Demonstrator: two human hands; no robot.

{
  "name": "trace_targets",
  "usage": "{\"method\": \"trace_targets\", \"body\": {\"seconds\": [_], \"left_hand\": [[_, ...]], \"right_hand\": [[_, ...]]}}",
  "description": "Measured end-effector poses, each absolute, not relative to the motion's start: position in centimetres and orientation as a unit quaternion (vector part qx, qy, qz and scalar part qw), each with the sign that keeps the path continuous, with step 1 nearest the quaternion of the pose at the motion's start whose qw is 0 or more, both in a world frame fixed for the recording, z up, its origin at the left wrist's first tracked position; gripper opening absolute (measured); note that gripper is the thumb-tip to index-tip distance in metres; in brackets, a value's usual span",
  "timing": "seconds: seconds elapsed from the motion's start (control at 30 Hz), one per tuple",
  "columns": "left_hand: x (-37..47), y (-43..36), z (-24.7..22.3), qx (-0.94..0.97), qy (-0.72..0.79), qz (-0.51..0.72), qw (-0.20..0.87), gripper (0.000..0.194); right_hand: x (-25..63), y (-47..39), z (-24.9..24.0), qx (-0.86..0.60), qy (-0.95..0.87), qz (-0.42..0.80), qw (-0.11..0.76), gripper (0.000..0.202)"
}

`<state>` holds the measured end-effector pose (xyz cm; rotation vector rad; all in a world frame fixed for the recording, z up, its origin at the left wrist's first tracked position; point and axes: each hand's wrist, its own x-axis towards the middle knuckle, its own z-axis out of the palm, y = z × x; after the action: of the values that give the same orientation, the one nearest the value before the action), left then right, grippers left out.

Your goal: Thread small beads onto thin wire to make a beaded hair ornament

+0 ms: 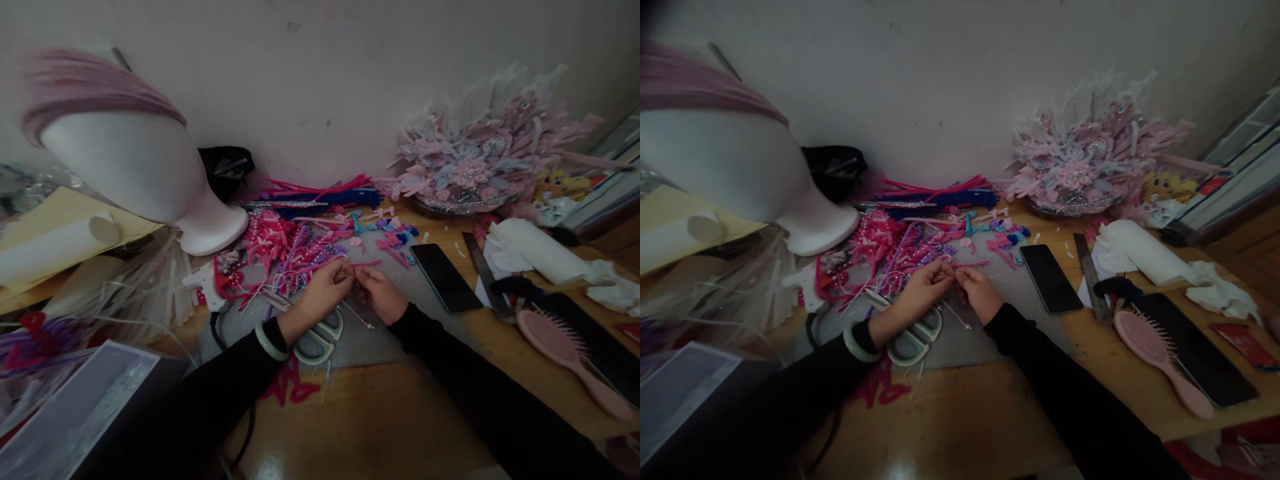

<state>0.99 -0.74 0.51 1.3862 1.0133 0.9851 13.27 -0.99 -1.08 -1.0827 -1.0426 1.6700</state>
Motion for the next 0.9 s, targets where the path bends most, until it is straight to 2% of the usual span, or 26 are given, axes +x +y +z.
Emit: {"method": "trace_targets", "body": {"seconds": [0.17, 0.3, 0.5, 0.9], "left_hand": [[1.0, -0.9, 0.7, 0.606, 0.447, 0.404, 0.519, 0.007], [0.8, -0.6, 0.3, 0.603, 0.446, 0.402, 0.526, 0.012], [0.4, -0.3, 0.2, 0.539, 0.444, 0.396, 0.596, 0.016], [0.3, -0.1, 0.0, 0.433, 0.395, 0.399, 0.705, 0.018]], "right_hand": [[13.2, -1.3, -0.4, -0.42, -0.325, 0.729, 0.432, 0.029], [13.5, -1.1, -0.3, -0.41, -0.309, 0.72, 0.467, 0.026], [14.4, -0.7, -0.5, -0.446, -0.451, 0.625, 0.455, 0.019], [15.0, -0.5, -0.1, -0.475, -0.569, 0.517, 0.428, 0.015]]}}
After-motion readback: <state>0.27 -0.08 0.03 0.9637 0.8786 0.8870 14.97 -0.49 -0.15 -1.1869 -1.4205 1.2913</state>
